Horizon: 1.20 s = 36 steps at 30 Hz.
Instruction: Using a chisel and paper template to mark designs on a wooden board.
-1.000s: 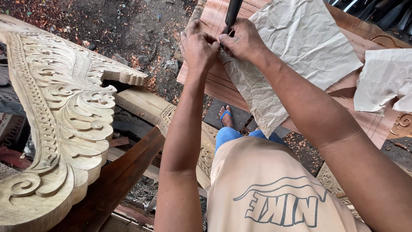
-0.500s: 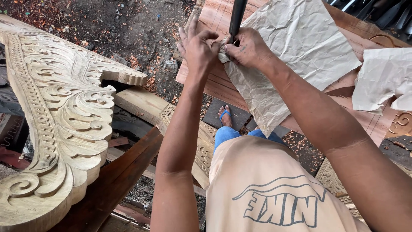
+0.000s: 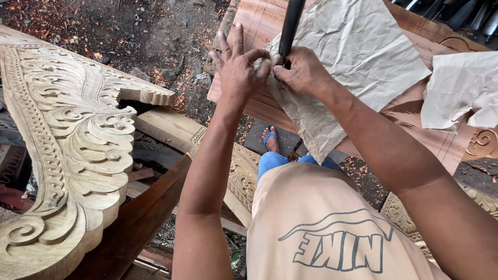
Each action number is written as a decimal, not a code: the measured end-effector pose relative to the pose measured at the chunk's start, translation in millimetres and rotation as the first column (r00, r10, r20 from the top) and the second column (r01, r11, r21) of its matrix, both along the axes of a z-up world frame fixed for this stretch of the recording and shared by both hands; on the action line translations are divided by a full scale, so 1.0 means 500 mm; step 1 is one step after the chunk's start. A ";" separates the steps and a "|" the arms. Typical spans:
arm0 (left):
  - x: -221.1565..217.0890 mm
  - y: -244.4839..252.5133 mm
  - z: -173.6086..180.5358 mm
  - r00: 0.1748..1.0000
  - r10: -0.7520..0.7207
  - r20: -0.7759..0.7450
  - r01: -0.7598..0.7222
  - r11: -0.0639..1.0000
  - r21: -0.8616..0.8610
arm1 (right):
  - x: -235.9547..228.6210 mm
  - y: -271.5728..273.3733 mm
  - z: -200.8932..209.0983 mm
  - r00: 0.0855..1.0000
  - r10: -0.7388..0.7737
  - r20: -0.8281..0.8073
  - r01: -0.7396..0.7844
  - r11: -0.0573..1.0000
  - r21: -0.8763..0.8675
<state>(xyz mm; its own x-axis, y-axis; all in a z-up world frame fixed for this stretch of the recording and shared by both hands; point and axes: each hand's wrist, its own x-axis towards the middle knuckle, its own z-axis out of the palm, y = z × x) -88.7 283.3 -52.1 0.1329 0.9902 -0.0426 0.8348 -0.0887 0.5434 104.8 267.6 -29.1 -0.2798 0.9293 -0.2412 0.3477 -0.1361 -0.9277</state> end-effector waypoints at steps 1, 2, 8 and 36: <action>-0.001 -0.003 0.016 1.000 -0.003 -0.001 0.003 1.000 -0.003 | 0.001 -0.006 0.000 1.000 -0.003 -0.001 0.003 1.000 -0.003; -0.002 -0.006 0.033 1.000 -0.026 -0.005 0.026 0.998 -0.049 | 0.002 -0.011 0.000 1.000 -0.003 -0.008 0.003 1.000 -0.021; -0.006 -0.004 0.050 0.994 -0.090 -0.065 0.079 0.984 -0.157 | 0.022 -0.059 0.012 0.999 -0.010 0.035 0.013 0.997 -0.070; 0.013 -0.029 0.042 0.974 -0.182 -0.138 0.170 0.981 -0.097 | 0.098 -0.238 0.103 0.989 -0.022 0.143 0.054 0.974 -0.222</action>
